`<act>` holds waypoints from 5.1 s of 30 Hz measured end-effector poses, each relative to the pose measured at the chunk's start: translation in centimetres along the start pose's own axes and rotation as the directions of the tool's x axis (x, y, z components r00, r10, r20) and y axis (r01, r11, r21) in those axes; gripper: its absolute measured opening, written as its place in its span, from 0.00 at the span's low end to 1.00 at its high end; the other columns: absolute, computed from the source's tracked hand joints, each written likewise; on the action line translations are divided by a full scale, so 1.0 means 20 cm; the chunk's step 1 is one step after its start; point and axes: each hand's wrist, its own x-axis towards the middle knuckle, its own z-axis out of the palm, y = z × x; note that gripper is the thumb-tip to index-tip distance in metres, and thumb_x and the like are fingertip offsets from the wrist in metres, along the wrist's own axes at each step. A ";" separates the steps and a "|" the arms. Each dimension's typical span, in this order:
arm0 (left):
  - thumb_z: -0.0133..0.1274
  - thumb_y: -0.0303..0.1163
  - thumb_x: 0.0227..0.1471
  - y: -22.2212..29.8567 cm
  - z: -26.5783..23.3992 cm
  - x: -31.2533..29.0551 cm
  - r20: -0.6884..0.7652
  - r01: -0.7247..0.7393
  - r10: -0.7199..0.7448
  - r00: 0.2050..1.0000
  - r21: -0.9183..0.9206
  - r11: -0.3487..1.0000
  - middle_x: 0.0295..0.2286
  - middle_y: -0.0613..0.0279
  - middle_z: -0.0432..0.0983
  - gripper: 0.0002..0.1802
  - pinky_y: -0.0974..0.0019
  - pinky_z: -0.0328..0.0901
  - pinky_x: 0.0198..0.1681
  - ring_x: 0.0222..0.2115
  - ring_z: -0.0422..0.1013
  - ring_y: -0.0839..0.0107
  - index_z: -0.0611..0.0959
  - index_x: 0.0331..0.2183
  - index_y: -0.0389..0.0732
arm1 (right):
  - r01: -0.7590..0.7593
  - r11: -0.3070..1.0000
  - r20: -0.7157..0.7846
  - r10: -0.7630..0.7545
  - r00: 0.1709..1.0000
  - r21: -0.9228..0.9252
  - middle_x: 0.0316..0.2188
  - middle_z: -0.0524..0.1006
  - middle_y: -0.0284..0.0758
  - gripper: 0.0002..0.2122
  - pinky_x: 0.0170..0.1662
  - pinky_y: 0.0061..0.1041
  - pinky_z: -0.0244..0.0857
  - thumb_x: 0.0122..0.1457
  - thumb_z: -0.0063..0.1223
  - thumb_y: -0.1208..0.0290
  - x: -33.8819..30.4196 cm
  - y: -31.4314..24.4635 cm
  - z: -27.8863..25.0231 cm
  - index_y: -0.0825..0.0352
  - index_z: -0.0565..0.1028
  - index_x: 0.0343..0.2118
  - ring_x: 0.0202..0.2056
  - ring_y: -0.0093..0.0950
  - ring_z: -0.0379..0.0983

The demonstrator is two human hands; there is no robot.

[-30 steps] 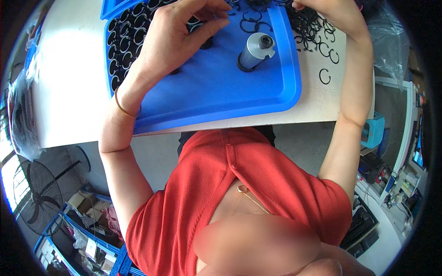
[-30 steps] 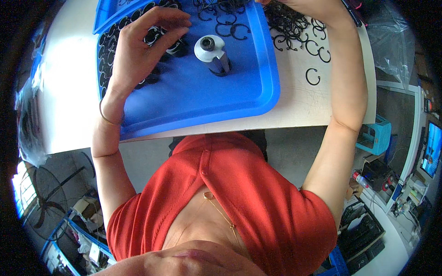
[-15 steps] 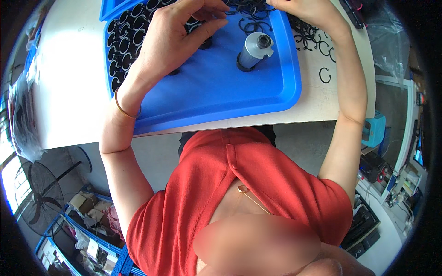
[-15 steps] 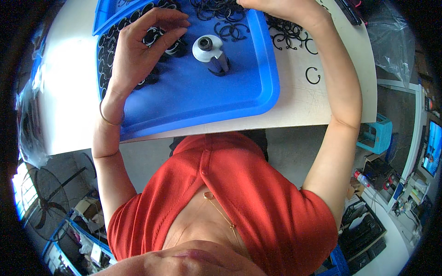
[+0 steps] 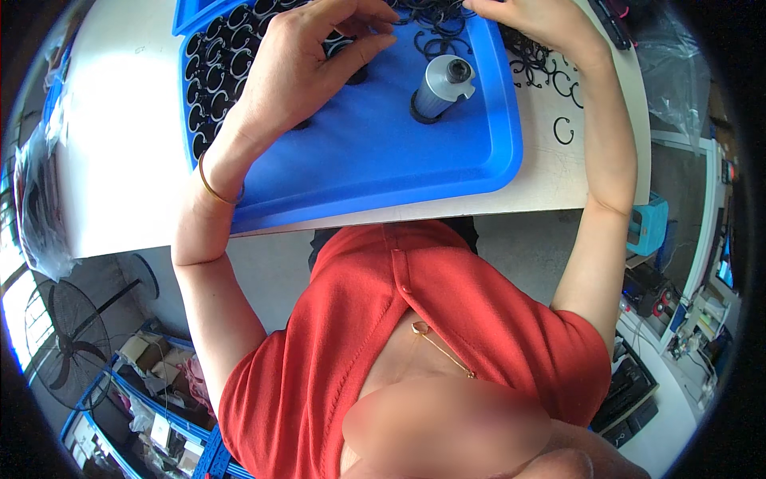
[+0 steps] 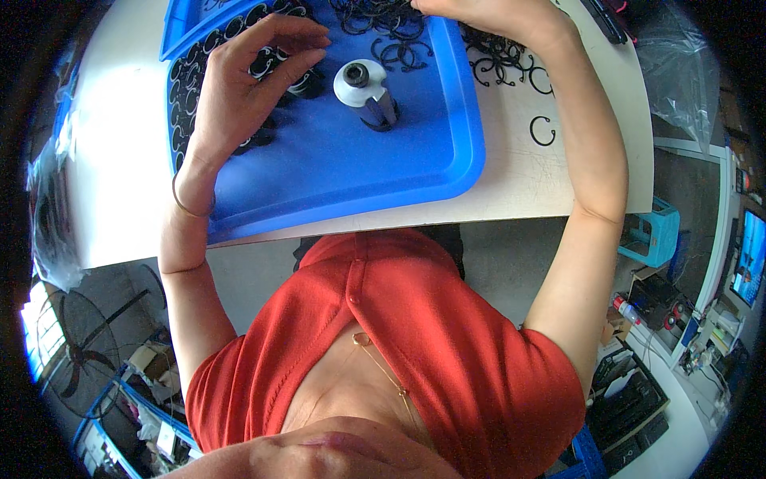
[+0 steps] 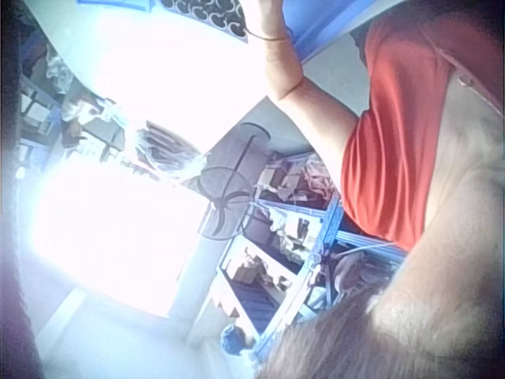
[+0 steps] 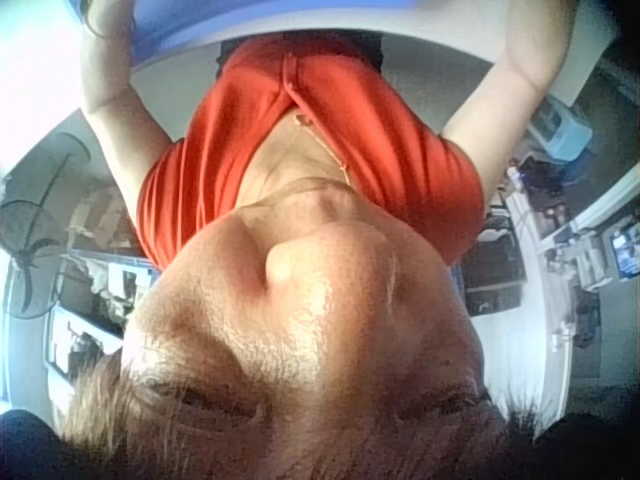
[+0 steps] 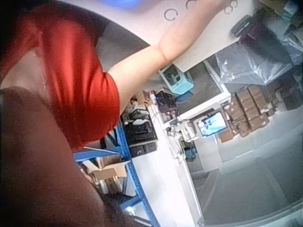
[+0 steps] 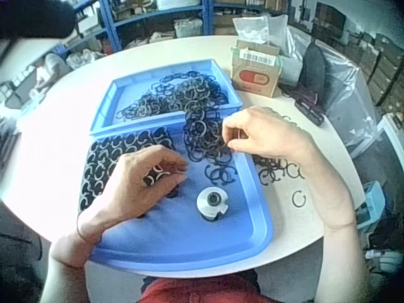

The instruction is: Assembling black rubber rings onto a plastic cylindrical component on a workbench.

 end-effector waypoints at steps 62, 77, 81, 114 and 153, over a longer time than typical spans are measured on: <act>0.54 0.32 0.66 0.04 0.00 0.00 0.341 0.413 -0.335 0.878 -0.895 0.171 0.42 0.50 0.80 0.09 0.63 0.76 0.48 0.43 0.80 0.64 0.79 0.41 0.35 | 0.278 0.680 -0.209 -0.184 0.961 0.679 0.29 0.79 0.28 0.03 0.34 0.15 0.69 0.61 0.62 0.77 -0.01 -0.14 0.12 0.69 0.80 0.37 0.30 0.14 0.73; 0.69 0.23 0.49 0.20 0.04 -0.03 -0.047 -0.113 0.108 0.993 -0.636 0.763 0.50 0.48 0.76 0.35 0.56 0.70 0.58 0.53 0.75 0.59 0.70 0.55 0.32 | 0.289 0.575 -0.370 0.026 0.929 0.766 0.25 0.79 0.28 0.06 0.23 0.12 0.67 0.65 0.61 0.70 0.03 -0.05 0.07 0.68 0.81 0.38 0.22 0.13 0.73; 0.71 0.26 0.48 0.24 0.00 -0.01 0.011 -0.109 0.125 0.992 -0.403 0.909 0.45 0.50 0.81 0.34 0.58 0.72 0.54 0.48 0.79 0.59 0.73 0.54 0.34 | 0.317 0.582 -0.373 -0.026 0.927 0.749 0.26 0.80 0.29 0.07 0.23 0.13 0.67 0.64 0.61 0.71 0.03 -0.06 0.07 0.69 0.81 0.38 0.22 0.13 0.73; 0.57 0.26 0.63 0.11 0.03 -0.01 0.091 0.307 -0.351 0.932 -0.714 0.630 0.36 0.59 0.81 0.13 0.73 0.71 0.37 0.35 0.77 0.77 0.75 0.47 0.35 | 0.109 0.441 -0.091 -0.062 0.994 0.891 0.33 0.82 0.37 0.11 0.32 0.21 0.79 0.64 0.58 0.75 0.00 -0.15 0.05 0.74 0.75 0.47 0.28 0.24 0.81; 0.59 0.21 0.60 0.13 0.00 -0.01 -0.130 0.246 -0.303 0.944 -0.333 0.910 0.31 0.59 0.82 0.07 0.73 0.73 0.34 0.31 0.79 0.74 0.81 0.41 0.32 | -0.035 0.593 0.046 -0.003 0.999 0.805 0.30 0.81 0.28 0.07 0.31 0.15 0.71 0.63 0.63 0.70 0.01 -0.14 0.09 0.68 0.79 0.38 0.27 0.15 0.76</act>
